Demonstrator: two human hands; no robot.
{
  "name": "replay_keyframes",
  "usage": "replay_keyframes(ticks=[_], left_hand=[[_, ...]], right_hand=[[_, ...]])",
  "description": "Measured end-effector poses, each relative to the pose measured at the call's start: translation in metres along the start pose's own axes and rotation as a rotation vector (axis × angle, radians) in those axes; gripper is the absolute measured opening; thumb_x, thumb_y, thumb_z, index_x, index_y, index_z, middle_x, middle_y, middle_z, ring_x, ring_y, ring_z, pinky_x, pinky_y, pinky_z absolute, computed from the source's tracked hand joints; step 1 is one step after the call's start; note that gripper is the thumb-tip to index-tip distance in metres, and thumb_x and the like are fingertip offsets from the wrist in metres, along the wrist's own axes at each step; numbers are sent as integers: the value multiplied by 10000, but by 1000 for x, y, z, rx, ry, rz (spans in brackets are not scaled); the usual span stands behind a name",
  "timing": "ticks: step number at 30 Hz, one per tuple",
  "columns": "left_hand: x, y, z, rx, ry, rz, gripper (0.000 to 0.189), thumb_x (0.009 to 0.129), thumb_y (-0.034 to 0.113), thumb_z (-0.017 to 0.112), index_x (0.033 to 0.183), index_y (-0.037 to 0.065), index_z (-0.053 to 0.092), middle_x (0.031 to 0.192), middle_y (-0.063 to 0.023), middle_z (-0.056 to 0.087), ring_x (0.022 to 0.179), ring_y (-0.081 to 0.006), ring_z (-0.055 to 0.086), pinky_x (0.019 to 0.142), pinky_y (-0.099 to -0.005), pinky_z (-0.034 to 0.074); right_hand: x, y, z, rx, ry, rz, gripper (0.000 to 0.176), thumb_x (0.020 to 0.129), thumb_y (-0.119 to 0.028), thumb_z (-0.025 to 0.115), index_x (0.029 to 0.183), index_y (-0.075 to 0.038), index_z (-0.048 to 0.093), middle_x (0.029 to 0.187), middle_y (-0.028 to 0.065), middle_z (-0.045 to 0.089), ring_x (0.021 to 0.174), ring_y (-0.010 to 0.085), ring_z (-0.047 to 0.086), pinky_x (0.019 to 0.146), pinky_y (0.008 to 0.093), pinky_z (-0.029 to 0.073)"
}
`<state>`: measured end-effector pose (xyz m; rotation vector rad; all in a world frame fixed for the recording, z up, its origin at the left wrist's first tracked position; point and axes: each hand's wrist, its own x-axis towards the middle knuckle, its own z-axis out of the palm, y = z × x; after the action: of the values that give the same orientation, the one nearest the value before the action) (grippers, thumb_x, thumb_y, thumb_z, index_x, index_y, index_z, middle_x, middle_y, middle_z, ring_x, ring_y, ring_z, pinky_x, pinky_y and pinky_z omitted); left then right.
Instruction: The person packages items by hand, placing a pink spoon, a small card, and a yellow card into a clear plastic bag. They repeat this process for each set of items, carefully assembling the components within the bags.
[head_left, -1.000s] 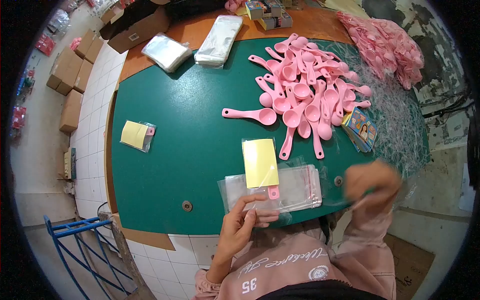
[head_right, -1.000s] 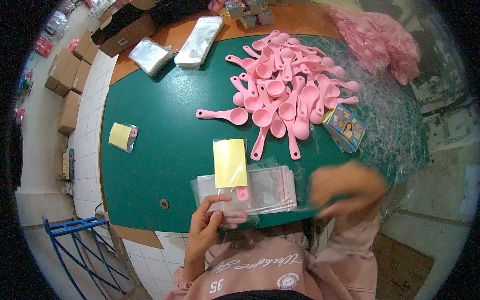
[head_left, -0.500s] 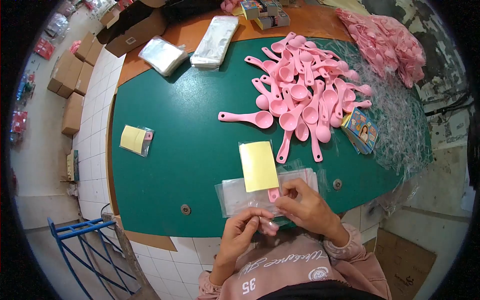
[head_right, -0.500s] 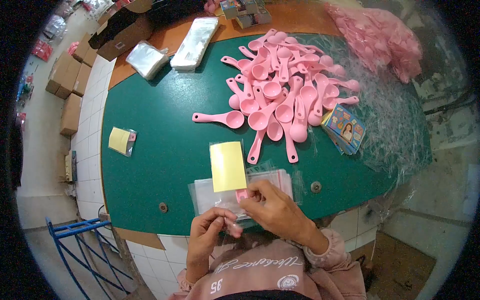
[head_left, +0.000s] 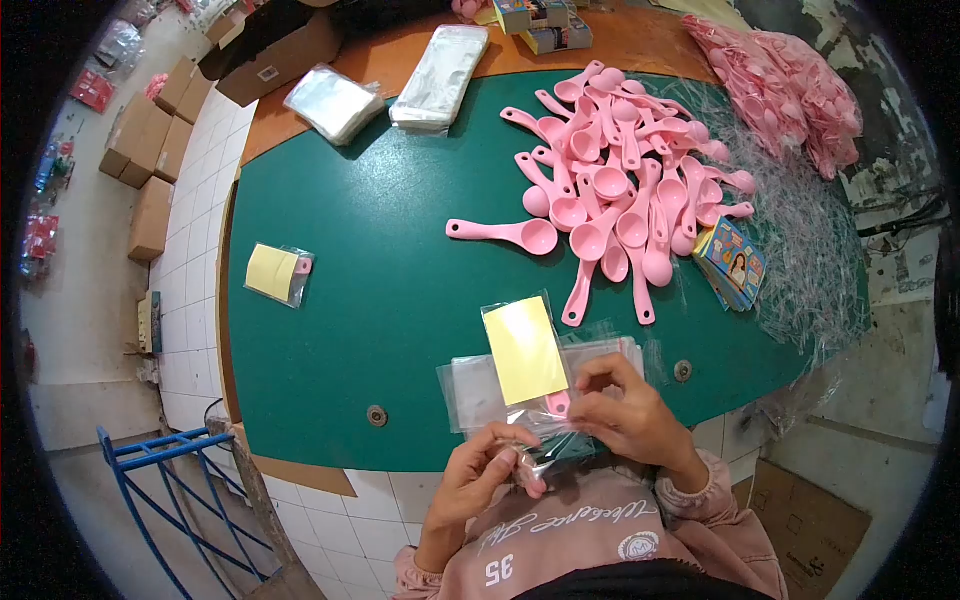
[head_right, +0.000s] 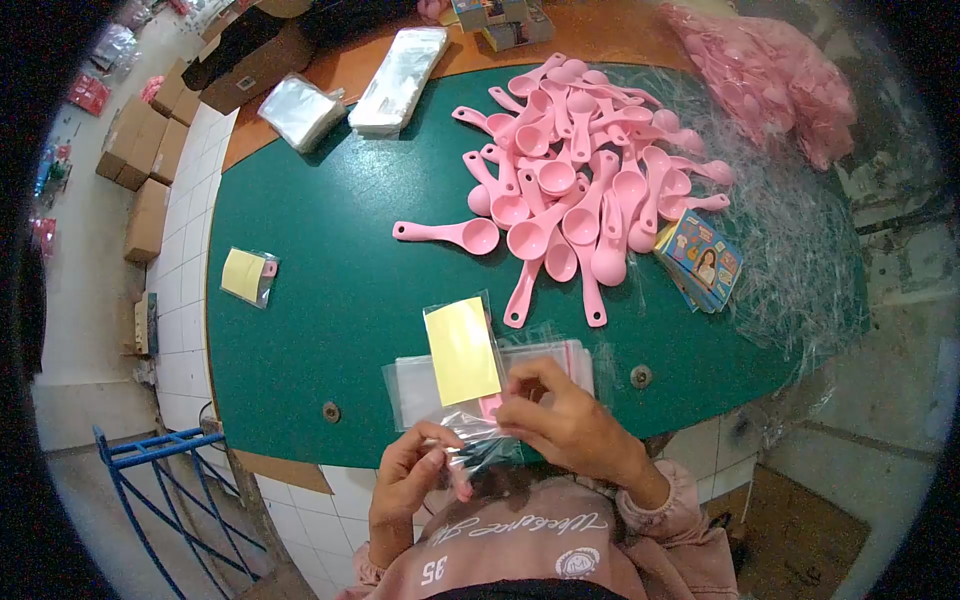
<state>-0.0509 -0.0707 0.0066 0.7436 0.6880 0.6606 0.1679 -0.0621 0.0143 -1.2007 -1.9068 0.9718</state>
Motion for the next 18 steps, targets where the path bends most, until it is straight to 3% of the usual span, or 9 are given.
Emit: replay_keyframes(ticks=[3,4,5,7,8,14,18], left_hand=[[0,1,1,-92,100,116,226,920,39,354,1125,-17,429,789,-137,597,697,-164,609,622,-261,496],[0,-5,1,23,194,98,218,872,14,474,1089,20,484,871,-127,576,753,-171,606,647,-268,511],[4,-3,5,23,192,97,218,872,14,474,1089,20,484,871,-127,576,753,-171,606,647,-268,511],[13,5,17,840,235,254,225,785,-17,588,1002,31,555,970,-113,534,827,-179,595,692,-276,528],[13,5,19,827,265,190,201,726,-1,650,917,31,598,1027,-102,497,878,-187,579,727,-281,537],[12,-5,25,669,351,151,162,734,11,653,883,-5,591,960,-95,518,863,-171,578,691,-268,548],[8,-12,20,614,336,126,134,732,-5,654,851,-17,594,925,-88,530,843,-156,581,668,-258,549]], right_hand=[[-2,-3,-8,95,11,34,182,731,-41,656,900,-40,588,1004,114,435,870,216,526,736,306,475],[-3,-4,-9,149,-5,50,170,742,-44,651,898,-34,586,1013,114,429,885,216,525,749,303,473],[-4,-5,-10,148,-3,52,170,742,-44,651,898,-34,586,1013,114,429,885,216,525,749,303,473],[-6,-6,-9,197,-58,104,149,750,-42,645,883,-24,580,1028,114,418,900,215,532,769,292,469],[-8,-6,-9,199,-58,102,149,750,-42,645,883,-24,580,1028,114,418,900,215,532,769,292,469],[-19,-9,2,501,29,391,107,790,-53,622,859,-1,559,1020,101,459,901,145,535,741,259,485],[-19,-6,14,554,105,503,112,811,-52,610,843,24,535,841,80,537,782,118,580,650,237,503]])
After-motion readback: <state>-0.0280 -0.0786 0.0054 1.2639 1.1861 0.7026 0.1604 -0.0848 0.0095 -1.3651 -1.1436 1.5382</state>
